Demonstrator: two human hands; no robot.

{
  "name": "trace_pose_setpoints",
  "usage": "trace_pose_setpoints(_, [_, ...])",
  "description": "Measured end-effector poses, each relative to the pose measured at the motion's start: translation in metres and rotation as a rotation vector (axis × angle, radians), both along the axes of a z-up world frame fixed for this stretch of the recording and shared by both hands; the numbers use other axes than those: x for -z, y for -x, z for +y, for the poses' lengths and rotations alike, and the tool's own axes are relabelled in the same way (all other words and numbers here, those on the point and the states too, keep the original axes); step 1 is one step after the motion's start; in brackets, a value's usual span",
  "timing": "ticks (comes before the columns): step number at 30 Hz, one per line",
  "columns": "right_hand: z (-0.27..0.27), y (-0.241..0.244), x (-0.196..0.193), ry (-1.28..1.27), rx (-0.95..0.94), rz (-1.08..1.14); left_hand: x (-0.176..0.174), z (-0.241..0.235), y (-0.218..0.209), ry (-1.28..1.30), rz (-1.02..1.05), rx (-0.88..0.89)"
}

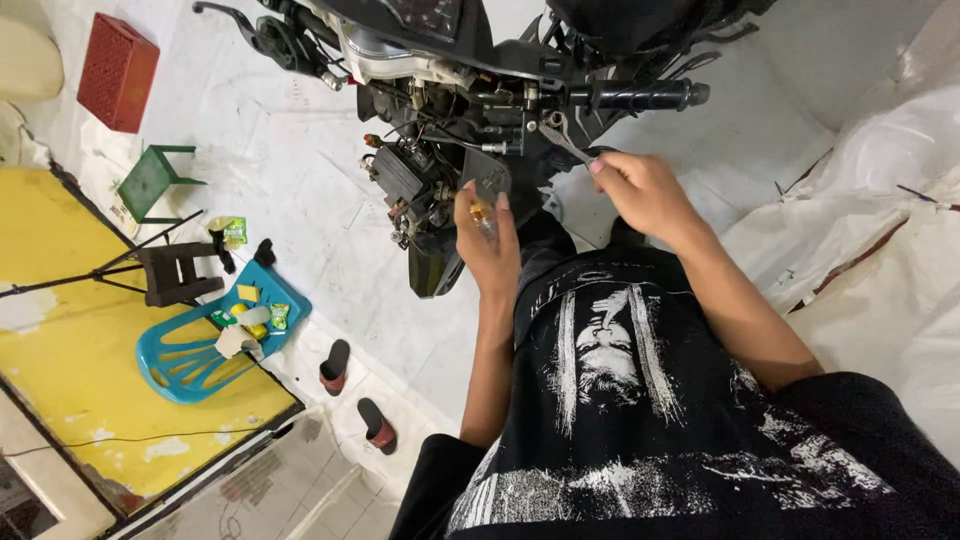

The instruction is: The person uses a wrench to tighten bolts on the handlebar assembly of a motorcycle. They hold a small bottle in their left hand while working on the bike's front section.

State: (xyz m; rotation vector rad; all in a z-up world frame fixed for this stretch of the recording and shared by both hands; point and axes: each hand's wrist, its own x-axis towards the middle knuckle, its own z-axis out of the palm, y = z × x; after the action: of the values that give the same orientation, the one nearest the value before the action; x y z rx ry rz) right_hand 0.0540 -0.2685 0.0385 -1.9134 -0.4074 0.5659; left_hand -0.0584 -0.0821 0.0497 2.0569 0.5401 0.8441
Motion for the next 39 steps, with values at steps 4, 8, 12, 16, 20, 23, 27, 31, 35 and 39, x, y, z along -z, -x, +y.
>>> trace_pose_setpoints(4, [0.003,0.011,-0.006,0.011,-0.001,-0.003,0.006,0.012,0.001,-0.004,0.026,-0.018])
trace_pose_setpoints(8, [-0.009,0.011,-0.009,0.003,0.015,-0.024,0.007,0.013,0.000,-0.077,-0.019,-0.062])
trace_pose_setpoints(12, [-0.030,0.007,-0.009,-0.038,0.058,-0.022,0.009,0.015,0.002,-0.098,-0.008,-0.053])
trace_pose_setpoints(16, [-0.045,0.012,0.005,-0.081,0.098,0.050,-0.002,0.006,-0.003,-0.100,-0.057,-0.119])
trace_pose_setpoints(20, [-0.045,0.016,0.007,-0.160,0.107,0.085,-0.002,0.007,0.004,-0.071,-0.028,-0.122])
trace_pose_setpoints(23, [-0.037,0.012,-0.001,-0.187,0.128,0.033,0.002,0.021,-0.003,-0.122,-0.036,-0.088])
trace_pose_setpoints(27, [-0.034,0.016,-0.005,-0.192,0.229,-0.033,0.011,0.041,-0.012,-0.294,0.021,-0.070])
trace_pose_setpoints(31, [-0.034,0.010,0.006,-0.120,0.221,-0.079,0.027,0.058,-0.026,-0.290,-0.023,-0.124])
trace_pose_setpoints(35, [-0.021,0.017,0.009,-0.142,0.240,-0.067,0.022,0.067,-0.025,-0.236,-0.027,-0.019])
trace_pose_setpoints(39, [-0.009,0.020,0.001,-0.006,0.078,-0.439,0.016,0.083,-0.031,-0.229,-0.041,0.101])
